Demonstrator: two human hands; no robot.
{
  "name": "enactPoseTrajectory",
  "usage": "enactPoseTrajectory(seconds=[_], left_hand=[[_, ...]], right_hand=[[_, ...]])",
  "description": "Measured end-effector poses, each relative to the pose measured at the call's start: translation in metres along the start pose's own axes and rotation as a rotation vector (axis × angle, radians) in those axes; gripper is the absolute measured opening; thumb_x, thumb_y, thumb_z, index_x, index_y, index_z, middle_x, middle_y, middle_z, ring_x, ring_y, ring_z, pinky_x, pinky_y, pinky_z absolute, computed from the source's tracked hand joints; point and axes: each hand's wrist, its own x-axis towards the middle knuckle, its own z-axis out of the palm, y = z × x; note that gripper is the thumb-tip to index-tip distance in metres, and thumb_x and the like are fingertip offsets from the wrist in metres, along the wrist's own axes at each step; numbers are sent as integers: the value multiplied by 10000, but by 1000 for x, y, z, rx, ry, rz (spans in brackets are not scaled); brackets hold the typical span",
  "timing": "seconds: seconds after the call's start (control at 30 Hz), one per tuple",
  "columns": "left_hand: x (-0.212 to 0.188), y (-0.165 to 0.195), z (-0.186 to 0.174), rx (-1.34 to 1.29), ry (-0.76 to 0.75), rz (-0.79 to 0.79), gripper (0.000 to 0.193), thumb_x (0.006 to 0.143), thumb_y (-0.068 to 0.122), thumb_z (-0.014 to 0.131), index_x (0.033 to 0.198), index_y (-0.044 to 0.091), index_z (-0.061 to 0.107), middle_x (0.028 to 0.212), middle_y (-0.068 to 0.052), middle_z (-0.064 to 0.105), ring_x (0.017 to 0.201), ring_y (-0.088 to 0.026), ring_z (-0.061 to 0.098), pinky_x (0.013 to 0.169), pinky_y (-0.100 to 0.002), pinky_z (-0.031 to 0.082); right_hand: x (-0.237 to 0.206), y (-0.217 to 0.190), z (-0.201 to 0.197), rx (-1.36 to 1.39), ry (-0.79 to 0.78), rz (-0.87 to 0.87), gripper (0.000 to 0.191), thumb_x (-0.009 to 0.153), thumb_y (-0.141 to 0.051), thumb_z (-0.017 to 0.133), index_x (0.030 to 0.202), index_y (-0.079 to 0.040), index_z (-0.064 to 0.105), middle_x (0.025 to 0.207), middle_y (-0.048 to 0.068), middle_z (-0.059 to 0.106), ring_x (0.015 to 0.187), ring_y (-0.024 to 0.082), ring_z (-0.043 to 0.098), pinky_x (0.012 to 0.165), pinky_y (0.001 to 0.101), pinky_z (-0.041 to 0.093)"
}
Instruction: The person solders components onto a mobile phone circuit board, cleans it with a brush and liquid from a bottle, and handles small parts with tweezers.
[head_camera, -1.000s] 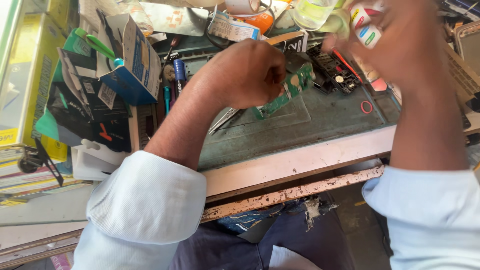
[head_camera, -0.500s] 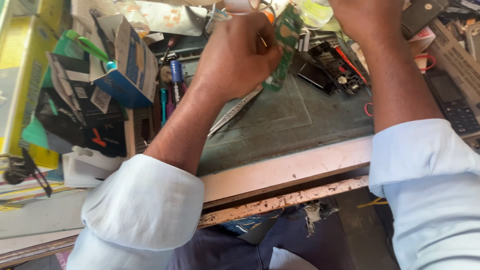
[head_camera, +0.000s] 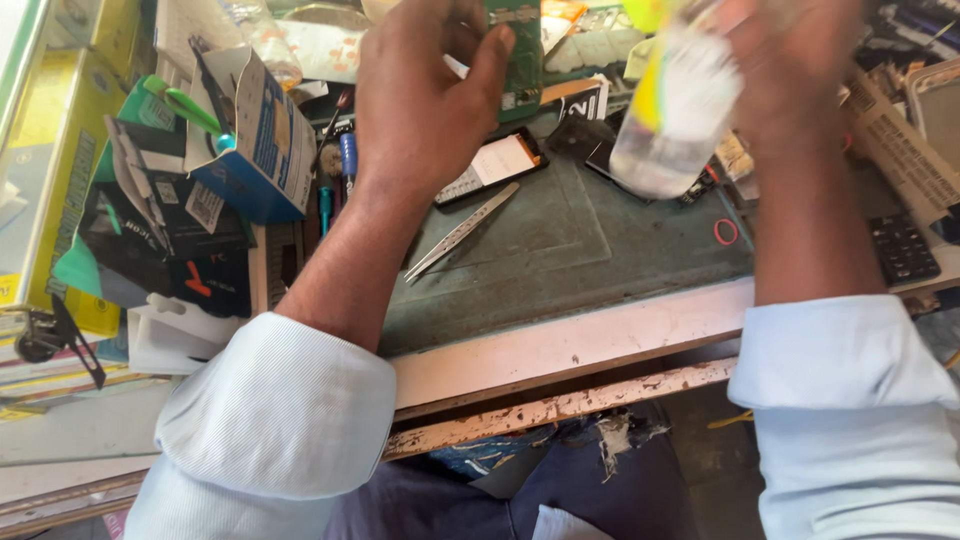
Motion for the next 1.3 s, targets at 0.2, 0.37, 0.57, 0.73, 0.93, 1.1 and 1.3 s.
enactPoseTrajectory(seconds=[0.2,0.37,0.57,0.73,0.93,1.1,1.3], left_hand=[[4,8,-9,-117,93,-57,116,1050,95,711,1023,1,649,874,-83,774,666,-112,782,586,-252,616],[9,19,-14,-260,178,55,26,1073,10,681,1067,-6,662,953,-105,760,722,-125,756,554,-220,592],[12,29,-22,-275,185,119,45,1072,4,670,1064,-27,639,964,-106,744,727,-112,756,601,-231,620],[12,33,-21,-284,159,92,31,1057,8,667,1060,-22,665,927,-94,756,695,-93,743,585,-221,610],[10,31,-20,-309,156,107,30,1078,18,683,1080,-11,684,943,-100,764,696,-89,748,559,-204,602],[11,30,-18,-240,153,139,31,1059,22,690,1065,-9,694,909,-90,759,733,-78,747,585,-210,597],[9,26,-19,-234,146,108,36,1075,28,695,1063,-2,711,917,-87,773,737,-86,756,560,-199,595]], right_hand=[[-10,-34,31,-57,-429,-153,618,1042,-288,773,1491,-59,414,1291,81,590,1115,155,620,956,328,563],[-14,-57,48,-39,-522,-270,816,1053,-275,747,1666,-105,236,1482,102,478,1314,174,546,1101,337,546],[-15,-64,50,-1,-518,-276,827,1068,-259,782,1679,-169,232,1567,66,431,1355,152,532,1094,326,529],[-16,-73,54,-103,-513,-340,792,1096,-244,777,1653,-173,218,1589,99,434,1440,197,500,1175,349,493],[-19,-90,62,-402,-450,-504,850,1032,-229,816,1646,-138,236,1558,194,513,1377,309,637,1159,385,540],[-22,-95,65,-400,-443,-461,728,1040,-190,790,1568,-149,291,1509,142,555,1288,258,682,1122,332,590],[-18,-97,65,-356,-452,-445,763,1029,-161,780,1601,-124,277,1486,163,582,1299,265,703,1116,343,590]])
